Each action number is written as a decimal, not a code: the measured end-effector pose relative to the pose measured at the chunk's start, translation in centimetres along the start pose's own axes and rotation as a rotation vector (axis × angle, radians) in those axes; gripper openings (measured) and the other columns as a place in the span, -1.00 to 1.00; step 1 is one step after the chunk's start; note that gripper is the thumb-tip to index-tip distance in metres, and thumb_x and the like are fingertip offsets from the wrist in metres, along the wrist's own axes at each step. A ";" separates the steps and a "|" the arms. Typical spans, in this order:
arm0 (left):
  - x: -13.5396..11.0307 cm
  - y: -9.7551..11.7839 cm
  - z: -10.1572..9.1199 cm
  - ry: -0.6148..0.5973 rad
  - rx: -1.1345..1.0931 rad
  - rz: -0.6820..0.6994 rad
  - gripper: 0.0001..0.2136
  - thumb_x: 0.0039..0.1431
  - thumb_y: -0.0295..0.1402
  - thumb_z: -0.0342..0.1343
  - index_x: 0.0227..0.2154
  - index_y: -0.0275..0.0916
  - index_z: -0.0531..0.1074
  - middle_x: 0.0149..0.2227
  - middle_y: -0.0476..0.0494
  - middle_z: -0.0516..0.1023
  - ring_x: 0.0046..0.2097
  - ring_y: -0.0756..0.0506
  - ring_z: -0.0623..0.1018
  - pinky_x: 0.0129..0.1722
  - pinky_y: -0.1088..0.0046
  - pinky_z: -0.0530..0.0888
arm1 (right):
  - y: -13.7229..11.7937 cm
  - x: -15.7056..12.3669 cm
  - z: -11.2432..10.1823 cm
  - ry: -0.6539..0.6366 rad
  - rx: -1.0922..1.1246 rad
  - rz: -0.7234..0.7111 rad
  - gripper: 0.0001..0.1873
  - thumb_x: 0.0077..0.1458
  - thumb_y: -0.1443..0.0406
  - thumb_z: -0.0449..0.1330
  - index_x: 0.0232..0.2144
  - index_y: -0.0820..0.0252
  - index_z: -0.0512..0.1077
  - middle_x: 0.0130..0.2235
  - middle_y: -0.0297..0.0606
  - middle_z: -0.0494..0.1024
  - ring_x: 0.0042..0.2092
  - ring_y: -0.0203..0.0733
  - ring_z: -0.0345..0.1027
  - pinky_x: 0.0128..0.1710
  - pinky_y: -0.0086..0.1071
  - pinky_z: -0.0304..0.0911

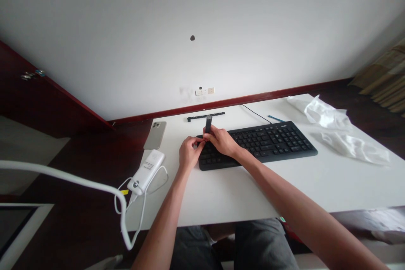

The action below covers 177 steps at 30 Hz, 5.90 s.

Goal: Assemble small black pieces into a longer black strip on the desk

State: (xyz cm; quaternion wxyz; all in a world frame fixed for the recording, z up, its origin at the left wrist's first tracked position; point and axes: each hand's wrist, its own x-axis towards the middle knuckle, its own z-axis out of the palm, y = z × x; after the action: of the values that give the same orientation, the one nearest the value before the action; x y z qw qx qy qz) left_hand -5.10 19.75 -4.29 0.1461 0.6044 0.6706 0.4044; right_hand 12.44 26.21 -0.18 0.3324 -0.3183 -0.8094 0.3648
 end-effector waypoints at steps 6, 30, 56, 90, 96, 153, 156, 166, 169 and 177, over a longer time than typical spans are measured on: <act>0.1 0.7 0.0 -0.009 0.024 -0.042 -0.97 0.19 -0.35 0.29 -0.34 -0.11 0.63 -0.39 0.01 0.48 -0.31 -0.04 0.48 -0.25 0.45 0.37 | 1.1 -0.2 -0.1 -0.002 0.110 0.013 -0.82 0.39 0.16 0.08 -0.14 0.10 0.41 -0.32 -0.30 0.62 -0.33 -0.15 0.51 -0.26 -0.35 0.36; -0.1 0.2 -0.2 -0.007 0.105 0.041 -0.96 0.25 -0.35 0.22 -0.33 -0.16 0.53 -0.37 -0.01 0.45 -0.30 -0.05 0.47 -0.29 0.46 0.33 | -1.5 -0.2 0.2 -0.082 -0.188 -0.009 -0.82 0.41 0.15 0.10 -0.15 0.12 0.38 -0.27 -0.20 0.61 -0.28 -0.08 0.51 -0.26 -0.37 0.23; -0.5 0.6 -0.5 -0.001 -0.001 0.054 -0.88 0.26 -0.38 0.19 -0.16 -0.12 0.55 -0.36 0.01 0.46 -0.28 -0.05 0.47 -0.18 0.46 0.42 | 1.8 -0.7 -1.1 0.149 0.232 0.070 -0.67 0.30 0.02 0.18 -0.12 0.14 0.47 -0.28 -0.23 0.63 -0.23 -0.08 0.57 -0.27 -0.30 0.46; 7.7 -0.2 -0.8 0.133 0.394 0.184 -0.86 0.33 -0.38 0.18 -0.20 -0.07 0.64 -0.22 -0.12 0.65 -0.19 -0.17 0.53 -0.18 0.34 0.40 | 5.4 0.1 -3.4 0.416 0.471 0.198 -0.50 0.22 -0.11 0.21 -0.12 0.21 0.38 -0.26 -0.11 0.67 -0.31 -0.11 0.61 -0.45 -0.40 0.34; 8.0 -2.1 0.4 0.142 0.434 0.222 -0.86 0.34 -0.38 0.17 -0.23 -0.06 0.64 -0.21 -0.13 0.63 -0.12 -0.20 0.48 -0.17 0.35 0.39 | 5.3 0.2 -3.5 0.417 0.487 0.216 -0.51 0.22 -0.09 0.22 -0.12 0.21 0.38 -0.26 -0.09 0.67 -0.32 -0.12 0.60 -0.43 -0.39 0.35; 8.0 -2.0 0.1 0.038 0.465 -0.146 -0.77 0.34 -0.19 0.16 -0.03 0.03 0.64 -0.15 -0.09 0.71 -0.09 -0.18 0.65 -0.05 0.35 0.47 | 5.2 0.2 -3.4 0.391 0.450 0.218 -0.52 0.24 -0.11 0.21 -0.14 0.18 0.40 -0.27 -0.13 0.67 -0.32 -0.11 0.61 -0.43 -0.37 0.35; 7.8 -2.1 -0.1 0.058 0.480 -0.187 -0.79 0.32 -0.18 0.18 -0.08 0.00 0.65 -0.19 -0.10 0.70 -0.12 -0.18 0.64 -0.08 0.35 0.48 | 5.2 0.2 -3.5 0.394 0.449 0.218 -0.51 0.24 -0.12 0.21 -0.15 0.18 0.40 -0.28 -0.12 0.67 -0.32 -0.11 0.60 -0.43 -0.37 0.36; 7.8 -1.8 -0.3 0.060 0.486 -0.230 -0.75 0.33 -0.14 0.14 -0.06 0.02 0.65 -0.14 -0.13 0.71 -0.08 -0.22 0.64 -0.06 0.31 0.47 | 5.3 0.1 -3.4 0.389 0.456 0.220 -0.51 0.24 -0.10 0.22 -0.13 0.20 0.40 -0.28 -0.13 0.67 -0.33 -0.13 0.60 -0.43 -0.39 0.35; 7.8 -1.8 -0.3 0.052 0.480 -0.227 -0.75 0.34 -0.15 0.14 -0.05 0.03 0.65 -0.13 -0.13 0.71 -0.08 -0.21 0.64 -0.05 0.32 0.47 | 5.3 0.2 -3.4 0.386 0.451 0.219 -0.51 0.24 -0.11 0.22 -0.13 0.20 0.40 -0.28 -0.13 0.67 -0.33 -0.12 0.60 -0.43 -0.39 0.35; 7.7 -1.7 -0.4 0.031 0.481 -0.214 -0.74 0.35 -0.16 0.12 -0.01 0.05 0.64 -0.11 -0.11 0.71 -0.08 -0.21 0.64 -0.05 0.30 0.47 | 5.2 0.1 -3.4 0.392 0.457 0.214 -0.53 0.24 -0.10 0.22 -0.14 0.18 0.39 -0.28 -0.14 0.67 -0.33 -0.13 0.60 -0.43 -0.39 0.35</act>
State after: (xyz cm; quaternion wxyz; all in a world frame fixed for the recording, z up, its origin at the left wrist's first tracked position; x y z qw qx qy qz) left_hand -8.31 26.90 -3.02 0.0299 0.5411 0.8098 0.2249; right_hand 16.38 30.32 -2.54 0.5044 -0.3831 -0.5891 0.5018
